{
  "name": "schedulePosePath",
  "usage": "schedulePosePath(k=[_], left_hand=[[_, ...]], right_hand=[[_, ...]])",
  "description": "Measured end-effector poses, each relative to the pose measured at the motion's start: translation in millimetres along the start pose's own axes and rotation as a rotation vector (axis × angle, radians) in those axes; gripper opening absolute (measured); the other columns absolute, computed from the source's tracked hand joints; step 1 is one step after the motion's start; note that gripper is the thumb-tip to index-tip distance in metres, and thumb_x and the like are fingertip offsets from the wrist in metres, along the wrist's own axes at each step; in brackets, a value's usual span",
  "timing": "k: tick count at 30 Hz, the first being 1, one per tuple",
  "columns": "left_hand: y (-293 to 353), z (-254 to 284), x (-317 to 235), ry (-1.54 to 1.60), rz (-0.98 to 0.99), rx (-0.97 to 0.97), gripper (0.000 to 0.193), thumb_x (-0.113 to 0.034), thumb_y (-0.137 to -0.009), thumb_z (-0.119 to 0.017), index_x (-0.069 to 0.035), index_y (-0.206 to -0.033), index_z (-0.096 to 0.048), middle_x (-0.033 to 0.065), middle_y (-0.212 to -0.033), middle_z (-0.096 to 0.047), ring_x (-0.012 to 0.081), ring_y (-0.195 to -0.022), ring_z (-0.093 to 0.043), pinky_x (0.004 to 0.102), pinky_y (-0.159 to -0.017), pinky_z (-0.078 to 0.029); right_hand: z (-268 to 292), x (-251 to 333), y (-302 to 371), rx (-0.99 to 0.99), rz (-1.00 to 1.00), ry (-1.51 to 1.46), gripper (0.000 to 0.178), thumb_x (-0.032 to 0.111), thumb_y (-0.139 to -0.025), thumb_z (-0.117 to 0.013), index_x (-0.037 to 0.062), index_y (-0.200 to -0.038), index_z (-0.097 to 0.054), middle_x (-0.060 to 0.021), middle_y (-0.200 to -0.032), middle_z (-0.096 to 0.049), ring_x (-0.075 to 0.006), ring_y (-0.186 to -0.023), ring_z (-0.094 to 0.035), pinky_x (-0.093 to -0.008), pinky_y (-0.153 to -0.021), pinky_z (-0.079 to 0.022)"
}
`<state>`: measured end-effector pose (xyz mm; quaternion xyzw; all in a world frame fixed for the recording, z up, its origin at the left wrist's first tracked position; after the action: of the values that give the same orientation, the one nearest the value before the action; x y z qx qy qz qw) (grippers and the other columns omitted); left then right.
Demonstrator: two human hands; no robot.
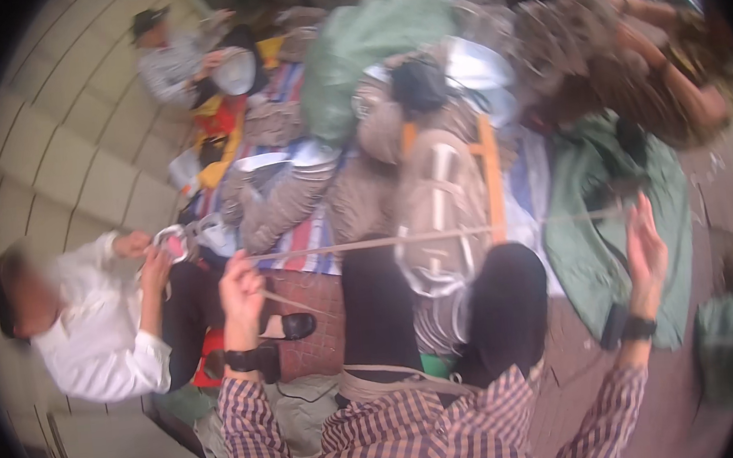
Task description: The person sits on the ground and laces a beige Reebok sneaker that is placed between their legs. They repeatedly thread the laces through the eyelets, pull them tight, and adjust the fit. Other people are visible in the background performing similar tasks.
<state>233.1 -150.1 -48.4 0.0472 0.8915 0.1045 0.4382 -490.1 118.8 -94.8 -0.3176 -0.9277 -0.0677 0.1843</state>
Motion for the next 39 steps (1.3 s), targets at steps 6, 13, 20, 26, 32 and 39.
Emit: schedulePosePath(k=[6, 13, 20, 26, 32, 39], left_hand=[[-17, 88, -35, -0.121, -0.108, -0.171, 0.037, 0.0, -0.092, -0.049, 0.001, -0.129, -0.05, 0.0043, -0.076, -0.055, 0.0047, -0.045, -0.031, 0.0189, -0.038, -0.026], [-1, 94, -50, -1.682, -0.646, -0.094, 0.035, -0.012, -0.085, -0.058, -0.004, -0.118, -0.065, 0.0121, -0.102, -0.066, 0.0238, -0.089, -0.062, 0.0365, -0.084, -0.048], [43, -170, 103, -1.257, -0.58, 0.452, 0.042, -0.008, -0.084, -0.062, -0.001, -0.125, -0.057, 0.016, -0.127, -0.056, 0.0284, -0.122, -0.051, 0.0369, -0.106, -0.036], [1, -239, 167, -1.143, -0.397, 0.681, 0.07, -0.031, -0.088, -0.065, 0.002, -0.142, -0.035, 0.0268, -0.137, -0.044, 0.0373, -0.129, -0.042, 0.0416, -0.109, -0.032], [2, -234, 181, -1.073, -0.18, 0.866, 0.081, -0.035, -0.089, -0.068, 0.004, -0.146, -0.026, 0.026, -0.148, -0.032, 0.0329, -0.141, -0.028, 0.041, -0.116, -0.022], [5, -237, 180, -1.08, -0.24, 0.83, 0.083, -0.035, -0.083, -0.072, 0.001, -0.144, -0.03, 0.0288, -0.137, -0.04, 0.0382, -0.129, -0.04, 0.0428, -0.11, -0.031]], right_hand=[[-16, 0, 11, -0.101, 0.236, 0.211, 0.037, 0.001, -0.085, -0.069, -0.0063, -0.118, -0.052, -0.0172, -0.123, -0.06, -0.0254, -0.121, -0.055, -0.0441, -0.116, -0.035], [-32, -45, 13, -0.114, -0.007, 0.92, 0.03, 0.026, -0.092, -0.067, -0.0004, -0.107, -0.068, -0.0035, -0.091, -0.068, -0.0094, -0.073, -0.06, -0.028, -0.076, -0.051], [-150, -185, 24, 0.296, -0.156, 1.179, 0.018, 0.01, -0.088, -0.068, -0.005, -0.097, -0.07, -0.0064, -0.08, -0.067, -0.0105, -0.064, -0.063, -0.0236, -0.065, -0.051], [-170, -245, 5, 0.419, 0.056, 1.466, 0.017, 0.015, -0.086, -0.07, 0.0, -0.094, -0.073, -0.007, -0.08, -0.068, -0.0149, -0.071, -0.064, -0.0276, -0.067, -0.05], [-192, -255, 22, 0.485, 0.24, 1.696, 0.016, 0.017, -0.084, -0.066, 0.0021, -0.088, -0.07, -0.0156, -0.088, -0.067, -0.0353, -0.082, -0.064, -0.0419, -0.073, -0.049], [-206, -259, 23, 0.525, 0.256, 1.862, 0.014, 0.014, -0.085, -0.06, 0.002, -0.088, -0.068, -0.0194, -0.088, -0.063, -0.0394, -0.084, -0.062, -0.0466, -0.072, -0.048]])
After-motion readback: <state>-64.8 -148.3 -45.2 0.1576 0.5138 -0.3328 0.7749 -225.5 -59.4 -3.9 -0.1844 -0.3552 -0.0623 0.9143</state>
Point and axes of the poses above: each hand's wrist, its own y-axis away from the middle knuckle, its own z-axis out of the back of the hand, x = y × z, the point moved 5 cm from there along -y, towards the middle knuckle
